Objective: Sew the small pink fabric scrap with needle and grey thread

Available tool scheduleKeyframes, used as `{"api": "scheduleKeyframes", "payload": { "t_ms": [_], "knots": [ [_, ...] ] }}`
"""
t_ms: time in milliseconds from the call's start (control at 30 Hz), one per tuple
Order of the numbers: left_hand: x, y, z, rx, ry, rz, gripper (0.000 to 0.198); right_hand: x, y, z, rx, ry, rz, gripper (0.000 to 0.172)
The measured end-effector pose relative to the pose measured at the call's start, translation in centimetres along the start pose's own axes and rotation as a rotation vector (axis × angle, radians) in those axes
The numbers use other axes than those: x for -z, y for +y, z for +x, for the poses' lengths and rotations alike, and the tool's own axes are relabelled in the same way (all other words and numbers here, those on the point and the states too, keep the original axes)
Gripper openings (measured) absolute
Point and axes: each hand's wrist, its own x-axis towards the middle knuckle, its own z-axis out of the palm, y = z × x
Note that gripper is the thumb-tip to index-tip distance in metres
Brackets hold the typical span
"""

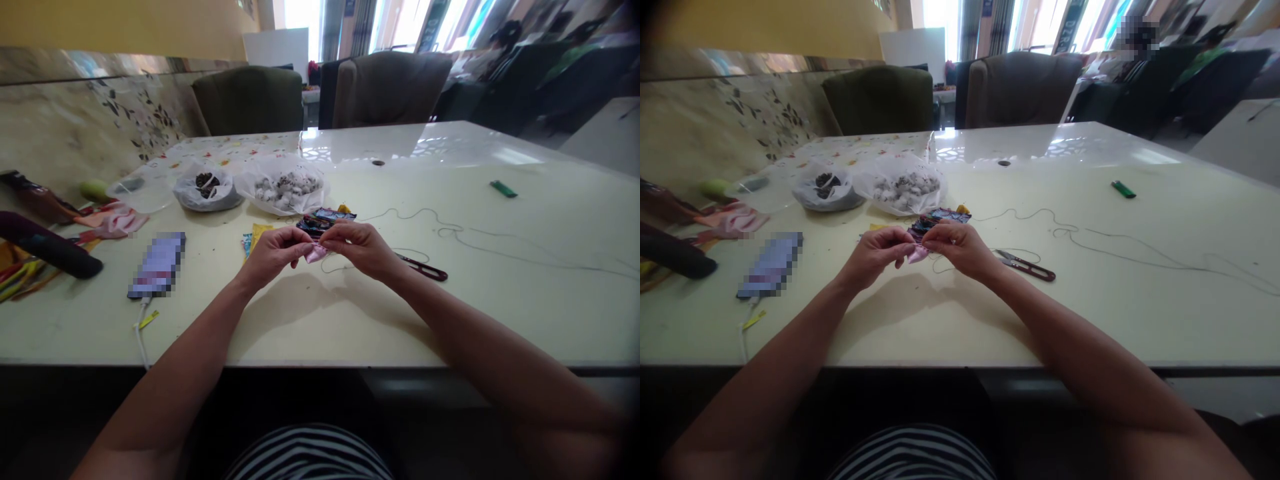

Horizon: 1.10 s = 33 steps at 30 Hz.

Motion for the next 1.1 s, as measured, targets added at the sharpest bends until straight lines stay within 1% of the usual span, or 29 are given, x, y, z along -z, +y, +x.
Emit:
{"api": "scheduleKeyframes", "payload": {
  "t_ms": [233, 433, 567, 733, 900, 1100],
  "knots": [
    [0.2, -0.2, -0.1, 0.014, -0.030, -0.002, 0.022, 0.1, 0.1, -0.1, 0.007, -0.016, 0.007, 0.014],
    [0.4, -0.2, -0.1, 0.050, -0.061, -0.033, 0.022, -0.1, 0.0, -0.1, 0.010, -0.023, 0.016, 0.015],
    [0.3, -0.1, -0.1, 0.066, -0.072, -0.065, 0.021, -0.1, 0.1, -0.2, -0.003, -0.035, 0.057, 0.014],
    [0.2, 0.0, -0.1, 0.070, -0.120, -0.125, 0.022, -0.3, 0.4, -0.3, -0.038, -0.053, 0.136, 0.014],
    [0.0, 0.1, -0.1, 0.083, -0.119, -0.135, 0.025, -0.9, 0.6, -0.6, -0.051, -0.054, 0.235, 0.013],
    [-0.1, 0.2, -0.2, 0.103, -0.100, -0.115, 0.024, -1.2, 0.4, -0.7, -0.002, -0.029, 0.139, 0.016]
  ]
}}
